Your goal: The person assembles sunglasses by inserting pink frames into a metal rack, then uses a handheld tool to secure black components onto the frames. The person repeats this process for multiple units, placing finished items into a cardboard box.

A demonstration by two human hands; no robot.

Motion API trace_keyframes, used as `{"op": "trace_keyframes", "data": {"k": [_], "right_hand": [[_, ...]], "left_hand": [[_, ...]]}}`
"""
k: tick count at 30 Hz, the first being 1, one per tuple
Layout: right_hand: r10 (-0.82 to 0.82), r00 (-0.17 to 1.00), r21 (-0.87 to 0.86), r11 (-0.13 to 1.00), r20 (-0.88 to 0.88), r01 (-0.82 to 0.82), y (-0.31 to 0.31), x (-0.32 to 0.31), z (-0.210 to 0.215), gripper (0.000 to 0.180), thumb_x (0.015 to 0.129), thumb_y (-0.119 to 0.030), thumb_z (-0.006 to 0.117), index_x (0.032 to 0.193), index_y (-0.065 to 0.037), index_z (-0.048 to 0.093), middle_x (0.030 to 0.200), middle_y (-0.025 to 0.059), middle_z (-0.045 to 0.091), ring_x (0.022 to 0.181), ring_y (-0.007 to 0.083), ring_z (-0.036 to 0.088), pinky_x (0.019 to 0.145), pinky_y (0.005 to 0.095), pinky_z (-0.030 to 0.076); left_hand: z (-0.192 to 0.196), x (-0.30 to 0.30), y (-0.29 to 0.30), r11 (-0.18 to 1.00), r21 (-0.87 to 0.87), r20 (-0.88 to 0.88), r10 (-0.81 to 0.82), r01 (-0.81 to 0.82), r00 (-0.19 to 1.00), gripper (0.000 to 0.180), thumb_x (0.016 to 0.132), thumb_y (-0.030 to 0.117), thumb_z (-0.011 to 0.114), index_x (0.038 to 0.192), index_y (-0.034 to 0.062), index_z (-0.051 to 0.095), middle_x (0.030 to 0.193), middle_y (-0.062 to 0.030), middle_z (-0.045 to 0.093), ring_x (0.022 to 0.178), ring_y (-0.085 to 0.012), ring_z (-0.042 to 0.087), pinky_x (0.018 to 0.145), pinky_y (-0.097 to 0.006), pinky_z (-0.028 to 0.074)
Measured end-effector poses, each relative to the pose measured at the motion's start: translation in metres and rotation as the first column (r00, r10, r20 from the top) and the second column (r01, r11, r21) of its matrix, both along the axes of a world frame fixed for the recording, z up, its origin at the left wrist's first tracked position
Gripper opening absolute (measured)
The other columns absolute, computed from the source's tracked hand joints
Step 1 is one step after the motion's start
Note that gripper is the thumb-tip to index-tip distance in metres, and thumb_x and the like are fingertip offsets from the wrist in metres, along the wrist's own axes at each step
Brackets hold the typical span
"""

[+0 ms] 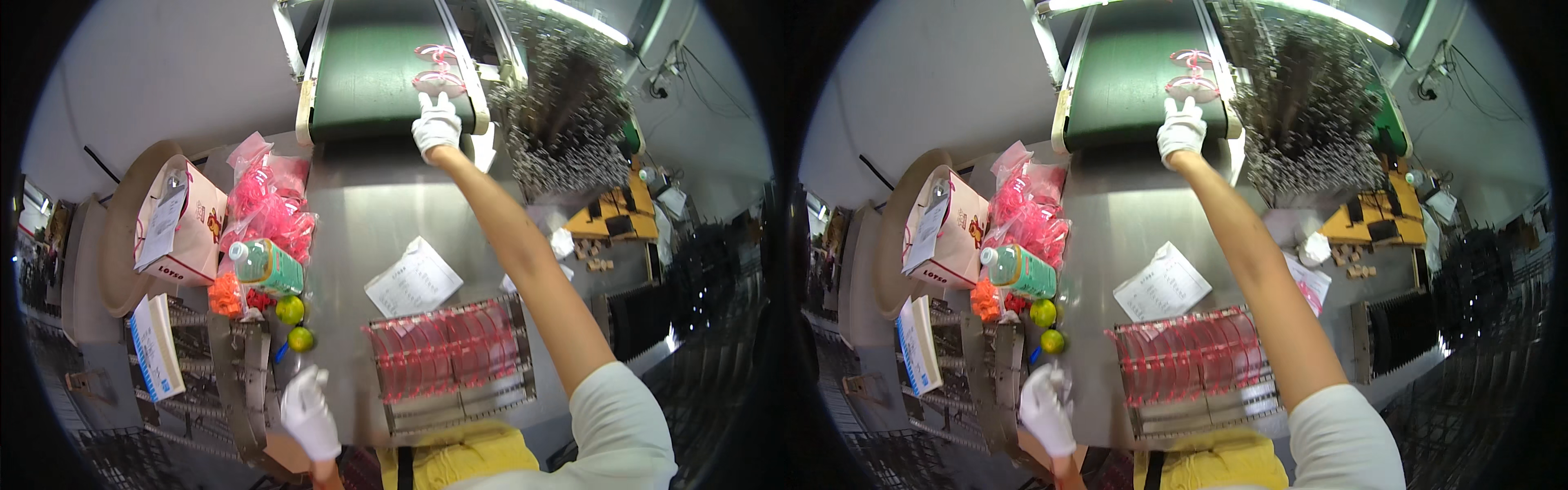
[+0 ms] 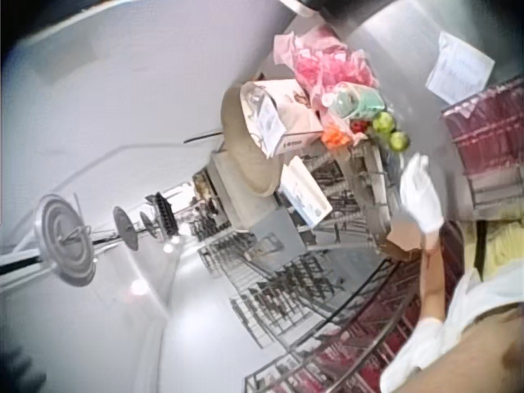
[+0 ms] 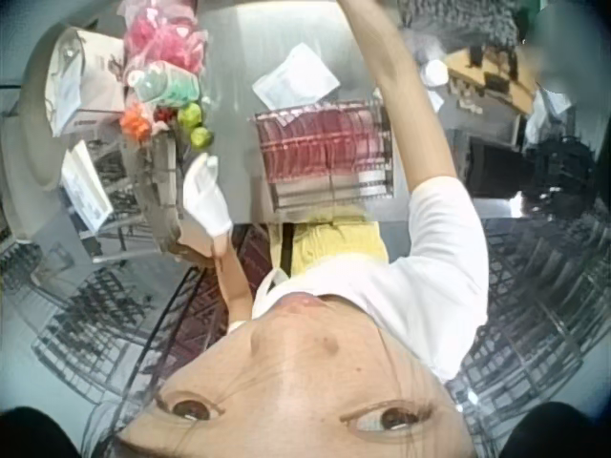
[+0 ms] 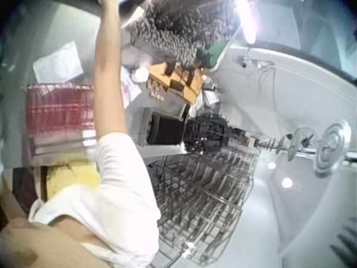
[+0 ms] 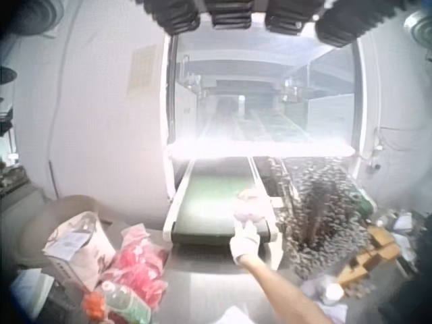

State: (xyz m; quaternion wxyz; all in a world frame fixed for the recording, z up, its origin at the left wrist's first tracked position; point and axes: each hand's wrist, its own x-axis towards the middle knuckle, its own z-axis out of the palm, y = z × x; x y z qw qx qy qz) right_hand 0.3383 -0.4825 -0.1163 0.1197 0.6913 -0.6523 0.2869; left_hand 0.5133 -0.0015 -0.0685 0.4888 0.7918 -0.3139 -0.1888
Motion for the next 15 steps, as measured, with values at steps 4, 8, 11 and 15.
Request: {"op": "trace_keyframes", "data": {"k": [4, 8, 11, 15], "right_hand": [[0.040, 0.999, -0.045, 0.998, -0.028, -0.041, -0.112, -0.007, 0.004, 0.034, 0.095, -0.023, 0.047, 0.127, -0.019, 0.057, 0.129, 0.0172, 0.051, 0.112, 0.0373, 0.054, 0.095, 0.0456, 0.043], [-0.067, 0.962, -0.221, 0.967, 0.263, 0.128, -0.209, -0.054, -0.020, 0.040, 0.099, -0.034, 0.040, 0.134, -0.019, 0.052, 0.135, 0.0199, 0.049, 0.127, 0.0367, 0.044, 0.106, 0.0448, 0.036], [-0.016, 0.999, 0.160, 0.987, -0.041, 0.023, -0.211, -0.033, -0.018, 0.041, 0.099, -0.039, 0.039, 0.123, -0.015, 0.060, 0.116, 0.0194, 0.063, 0.115, 0.0303, 0.057, 0.102, 0.0400, 0.039], [0.049, 0.997, -0.364, 0.929, -0.062, -0.068, -0.197, -0.031, -0.018, 0.021, 0.096, -0.016, 0.047, 0.097, -0.010, 0.067, 0.089, 0.0129, 0.068, 0.083, 0.0320, 0.065, 0.077, 0.0406, 0.051]], "left_hand": [[-0.026, 0.006, 0.080, 0.970, 0.242, 0.170, -0.006, -0.036, 0.985, 0.030, 0.101, 0.014, 0.047, 0.119, -0.0056, 0.061, 0.105, -0.0144, 0.069, 0.092, -0.0218, 0.064, 0.084, -0.032, 0.051], [-0.050, -0.009, 0.126, 0.872, 0.453, -0.134, 0.274, -0.187, 0.952, 0.033, 0.102, 0.021, 0.044, 0.115, -0.0026, 0.063, 0.096, -0.0105, 0.068, 0.088, -0.0191, 0.062, 0.084, -0.032, 0.050], [-0.070, -0.021, 0.158, 0.801, 0.543, -0.216, 0.423, -0.252, 0.880, 0.031, 0.102, 0.018, 0.044, 0.120, 0.0002, 0.061, 0.112, -0.0132, 0.068, 0.096, -0.0229, 0.065, 0.091, -0.036, 0.050], [-0.080, -0.010, 0.151, 0.810, 0.516, -0.239, 0.448, -0.278, 0.861, 0.032, 0.102, 0.020, 0.045, 0.122, -0.0001, 0.060, 0.108, -0.0144, 0.069, 0.099, -0.0226, 0.065, 0.092, -0.033, 0.049]]}}
